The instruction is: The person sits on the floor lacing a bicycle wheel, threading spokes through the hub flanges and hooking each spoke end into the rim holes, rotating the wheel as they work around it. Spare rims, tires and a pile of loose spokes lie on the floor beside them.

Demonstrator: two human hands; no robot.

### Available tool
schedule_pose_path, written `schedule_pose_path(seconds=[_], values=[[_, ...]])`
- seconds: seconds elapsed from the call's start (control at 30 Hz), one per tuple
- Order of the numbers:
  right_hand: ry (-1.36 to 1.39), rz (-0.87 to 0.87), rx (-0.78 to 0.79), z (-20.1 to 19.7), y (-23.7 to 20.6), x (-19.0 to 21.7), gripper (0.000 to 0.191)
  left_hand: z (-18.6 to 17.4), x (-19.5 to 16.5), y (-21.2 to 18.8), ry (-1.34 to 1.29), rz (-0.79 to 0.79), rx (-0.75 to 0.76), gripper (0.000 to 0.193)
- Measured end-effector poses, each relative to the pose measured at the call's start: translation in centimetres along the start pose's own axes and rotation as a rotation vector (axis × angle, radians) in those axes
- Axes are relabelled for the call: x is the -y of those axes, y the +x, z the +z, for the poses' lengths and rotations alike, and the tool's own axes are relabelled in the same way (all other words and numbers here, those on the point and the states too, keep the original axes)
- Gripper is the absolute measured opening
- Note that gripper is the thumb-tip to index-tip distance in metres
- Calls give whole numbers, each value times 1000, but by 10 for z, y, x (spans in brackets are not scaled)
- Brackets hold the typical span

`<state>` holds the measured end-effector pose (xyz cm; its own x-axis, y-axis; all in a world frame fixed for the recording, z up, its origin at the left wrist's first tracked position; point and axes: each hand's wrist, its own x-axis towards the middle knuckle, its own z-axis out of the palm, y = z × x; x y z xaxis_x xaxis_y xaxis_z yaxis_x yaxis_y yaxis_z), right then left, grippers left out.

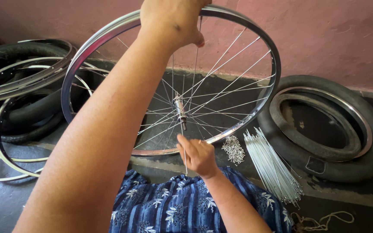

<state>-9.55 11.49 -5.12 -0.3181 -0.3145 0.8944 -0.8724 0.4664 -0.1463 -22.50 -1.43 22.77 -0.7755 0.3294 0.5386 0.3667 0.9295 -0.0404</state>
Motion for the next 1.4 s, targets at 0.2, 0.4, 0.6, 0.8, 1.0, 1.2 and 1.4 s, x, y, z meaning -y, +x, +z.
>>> schedule_pose_path(seconds=[0.2,0.4,0.6,0.8,1.0,1.2,1.4], values=[[-1,-236,-156,-10,-10,10,19,-3,-4,0,0,64,-40,60],[-75,43,-27,9,-3,-1,29,-8,-5,-2,6,88,-44,60],[80,520,12,7,-4,-8,60,-9,-5,-3,7,93,-63,59],[-34,657,-38,-19,-16,-43,51,3,-8,11,1,143,-87,69],[-81,709,51,-11,-40,-79,62,0,-11,49,-412,-24,165,80],[-133,743,190,0,-56,-91,79,-8,60,-25,-309,21,23,68],[-66,956,312,6,-58,-96,74,29,146,-200,-568,-334,-254,35]])
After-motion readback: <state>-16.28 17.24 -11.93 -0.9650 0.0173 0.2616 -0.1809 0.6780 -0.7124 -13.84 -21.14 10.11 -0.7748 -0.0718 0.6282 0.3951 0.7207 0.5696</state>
